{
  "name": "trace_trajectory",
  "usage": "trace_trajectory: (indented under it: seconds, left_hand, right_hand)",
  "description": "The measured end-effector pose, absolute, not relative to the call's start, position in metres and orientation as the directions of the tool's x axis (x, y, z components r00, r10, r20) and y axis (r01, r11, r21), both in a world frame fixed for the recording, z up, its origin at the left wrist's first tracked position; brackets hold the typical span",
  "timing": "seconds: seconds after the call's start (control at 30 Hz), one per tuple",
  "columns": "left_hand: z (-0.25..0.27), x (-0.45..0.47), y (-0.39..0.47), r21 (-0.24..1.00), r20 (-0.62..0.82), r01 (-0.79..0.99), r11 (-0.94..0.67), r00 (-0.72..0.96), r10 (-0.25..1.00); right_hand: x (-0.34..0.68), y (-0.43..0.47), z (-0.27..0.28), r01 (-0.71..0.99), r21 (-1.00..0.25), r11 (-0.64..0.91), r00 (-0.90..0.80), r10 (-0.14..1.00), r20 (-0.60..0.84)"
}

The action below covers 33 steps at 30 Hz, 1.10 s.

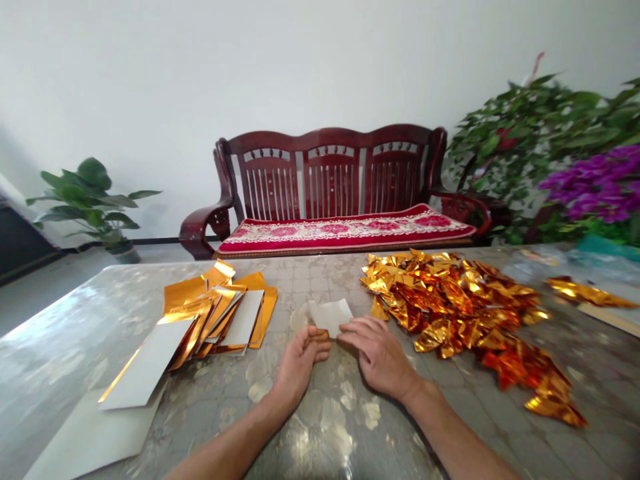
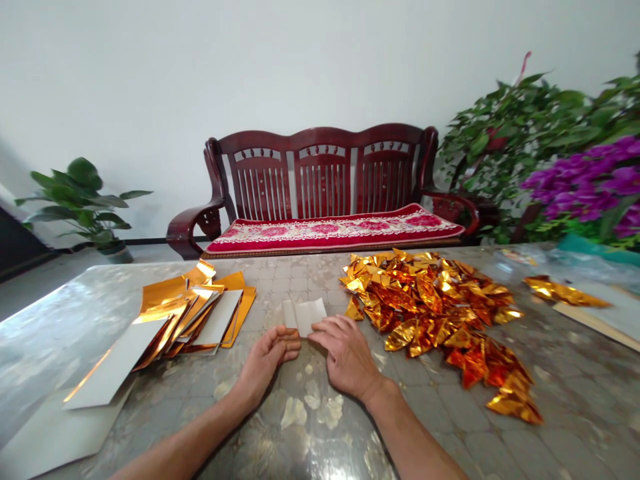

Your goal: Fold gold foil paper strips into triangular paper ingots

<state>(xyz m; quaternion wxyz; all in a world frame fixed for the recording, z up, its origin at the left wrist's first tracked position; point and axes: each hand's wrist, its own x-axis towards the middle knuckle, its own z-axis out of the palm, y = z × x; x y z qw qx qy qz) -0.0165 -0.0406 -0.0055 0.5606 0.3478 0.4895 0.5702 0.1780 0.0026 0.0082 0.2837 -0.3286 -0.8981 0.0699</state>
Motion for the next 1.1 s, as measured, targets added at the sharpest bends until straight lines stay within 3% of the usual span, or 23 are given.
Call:
trace_trajectory:
  seconds: [0.23,0.47,0.63,0.83,1.0,1.1]
  left_hand:
    - [-0.008,-0.034,-0.033,0.987,-0.117,0.086,0.138,-0.211,0.97]
    - [-0.015,-0.049,-0.013,0.988,-0.051,0.124,0.095,-0.318,0.947]
    - [-0.009,-0.047,-0.007,0.996,-0.085,0.008,0.09,-0.255,0.963]
    - [-0.008,-0.041,-0.009,0.968,-0.145,0.169,0.183,-0.215,0.966]
    - [-0.002,-0.029,-0.03,0.869,0.155,0.485,-0.094,-0.087,0.984]
    - [0.001,-0.026,-0.038,0.77,0.22,0.61,-0.185,0.019,0.975]
  right_hand:
    - [0.179,0.0,0.006,0.598,-0.381,0.705,-0.543,0.707,0.454]
    - [0.166,-0.002,0.009,0.569,-0.443,0.692,-0.529,0.721,0.448]
    - [0.157,0.003,0.004,0.605,-0.423,0.675,-0.558,0.738,0.38]
    - [0.156,0.009,0.0,0.668,-0.408,0.623,-0.538,0.782,0.313]
    - [0.158,0.004,0.005,0.669,-0.421,0.613,-0.536,0.79,0.298]
    - [0.156,0.0,0.009,0.68,-0.415,0.605,-0.522,0.796,0.306]
